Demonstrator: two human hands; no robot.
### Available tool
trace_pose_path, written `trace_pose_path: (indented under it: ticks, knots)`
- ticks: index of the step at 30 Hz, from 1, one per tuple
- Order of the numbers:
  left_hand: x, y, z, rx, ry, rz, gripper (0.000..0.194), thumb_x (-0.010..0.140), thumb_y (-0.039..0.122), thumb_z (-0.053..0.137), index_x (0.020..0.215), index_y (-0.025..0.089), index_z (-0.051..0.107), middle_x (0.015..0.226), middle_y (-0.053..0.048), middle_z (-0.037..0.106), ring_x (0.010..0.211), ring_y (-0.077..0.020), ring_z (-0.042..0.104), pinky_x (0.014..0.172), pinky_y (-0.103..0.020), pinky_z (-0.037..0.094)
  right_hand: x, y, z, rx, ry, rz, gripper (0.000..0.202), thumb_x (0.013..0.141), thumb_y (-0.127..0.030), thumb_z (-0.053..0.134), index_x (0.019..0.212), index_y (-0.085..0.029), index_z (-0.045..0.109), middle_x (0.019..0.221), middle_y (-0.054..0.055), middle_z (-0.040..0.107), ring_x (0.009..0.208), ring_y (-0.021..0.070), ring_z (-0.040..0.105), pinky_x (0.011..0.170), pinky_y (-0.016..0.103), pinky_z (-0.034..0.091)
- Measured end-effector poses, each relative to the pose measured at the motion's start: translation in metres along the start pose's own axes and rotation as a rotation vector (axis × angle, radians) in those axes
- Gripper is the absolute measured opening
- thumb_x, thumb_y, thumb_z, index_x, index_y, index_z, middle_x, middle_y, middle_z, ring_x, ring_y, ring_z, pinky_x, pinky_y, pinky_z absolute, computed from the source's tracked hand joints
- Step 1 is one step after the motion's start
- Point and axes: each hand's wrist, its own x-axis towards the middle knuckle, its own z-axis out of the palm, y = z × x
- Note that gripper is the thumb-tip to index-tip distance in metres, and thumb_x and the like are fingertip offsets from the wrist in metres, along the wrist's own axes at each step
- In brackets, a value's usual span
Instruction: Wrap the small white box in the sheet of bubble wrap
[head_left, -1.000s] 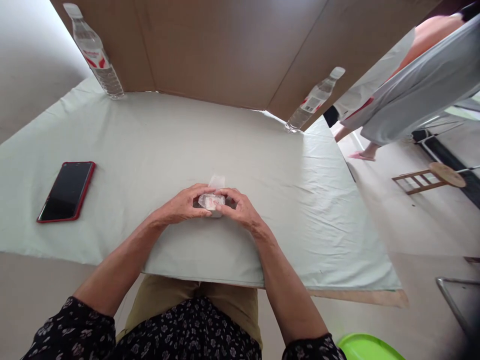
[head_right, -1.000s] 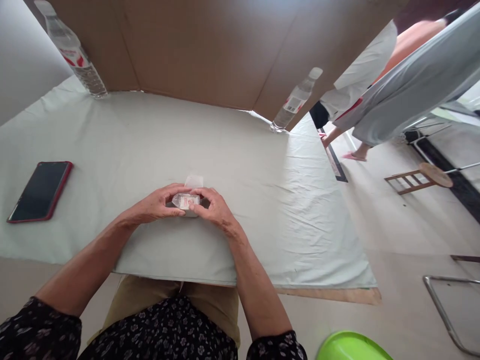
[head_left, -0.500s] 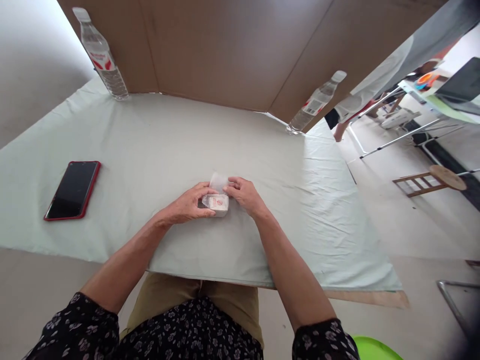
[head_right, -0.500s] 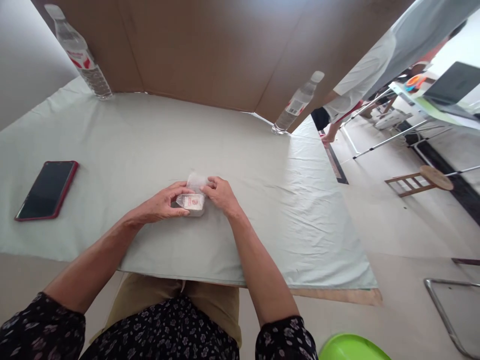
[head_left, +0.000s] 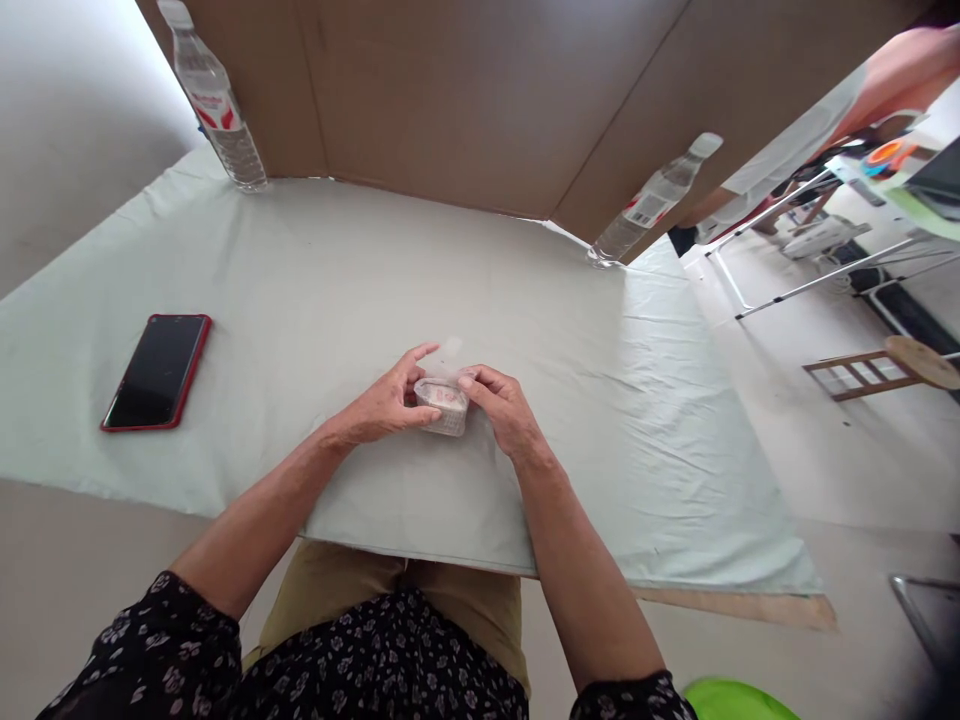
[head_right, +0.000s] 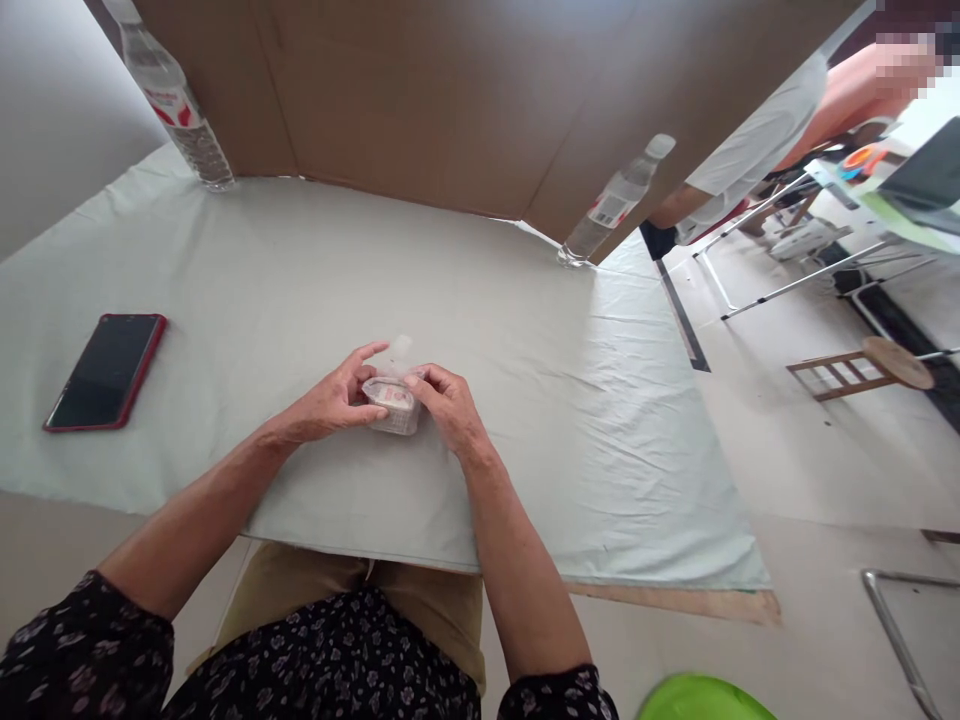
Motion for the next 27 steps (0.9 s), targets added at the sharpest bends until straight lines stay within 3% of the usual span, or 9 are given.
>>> trace_pose_path:
  ticks: [3, 9, 15, 20, 27]
  knots:
    - [-0.001, 0.006, 0.002, -0.011, 0.036, -0.049, 0.108, 0.074, 0.024, 0.072, 0.159, 0.026, 0.006, 0.125, -0.012, 0.058, 0.099, -0.0198, 0.064, 0.082, -0.033, 0.049, -0.006, 0.0, -0.004, -0.114, -0.069, 0.034, 0.035, 0.075, -0.046, 0.075, 0.099, -0.022, 0.068, 0.092, 0.001, 0.065, 0.075, 0.0141, 0.054, 0.07, 0.028, 0.043]
    - [-0.002, 0.009, 0.002, 0.04, 0.021, -0.09, 0.106, 0.073, 0.027, 0.073, 0.159, 0.022, 0.012, 0.132, -0.016, 0.057, 0.109, -0.0265, 0.062, 0.088, -0.038, 0.049, -0.008, 0.001, -0.002, -0.234, -0.031, 0.016, 0.042, 0.069, -0.041, 0.079, 0.103, -0.022, 0.067, 0.087, 0.001, 0.065, 0.07, 0.0132, 0.051, 0.066, 0.028, 0.045]
    - [0.0, 0.006, 0.003, -0.072, 0.034, -0.085, 0.101, 0.072, 0.027, 0.073, 0.157, 0.02, 0.02, 0.126, -0.015, 0.058, 0.1, -0.0218, 0.063, 0.082, -0.034, 0.05, 0.0, 0.004, -0.006, -0.127, -0.061, 0.035, 0.039, 0.073, -0.046, 0.077, 0.104, -0.023, 0.068, 0.09, 0.001, 0.068, 0.078, 0.0153, 0.058, 0.073, 0.03, 0.047]
    - [0.001, 0.003, 0.001, -0.066, 0.046, -0.085, 0.094, 0.075, 0.028, 0.073, 0.155, 0.02, 0.025, 0.123, -0.013, 0.06, 0.098, -0.0206, 0.064, 0.081, -0.031, 0.051, 0.02, -0.003, -0.002, -0.084, 0.002, 0.054, 0.033, 0.079, -0.052, 0.069, 0.091, -0.021, 0.072, 0.085, 0.002, 0.067, 0.079, 0.016, 0.057, 0.074, 0.03, 0.046]
    - [0.004, -0.004, -0.006, 0.111, 0.092, -0.061, 0.084, 0.075, 0.034, 0.072, 0.15, 0.016, 0.039, 0.132, -0.015, 0.06, 0.113, -0.0279, 0.061, 0.09, -0.038, 0.05, 0.04, -0.012, 0.013, -0.015, 0.071, -0.063, 0.018, 0.072, -0.038, 0.075, 0.074, -0.021, 0.069, 0.072, -0.002, 0.063, 0.071, 0.014, 0.055, 0.072, 0.03, 0.046]
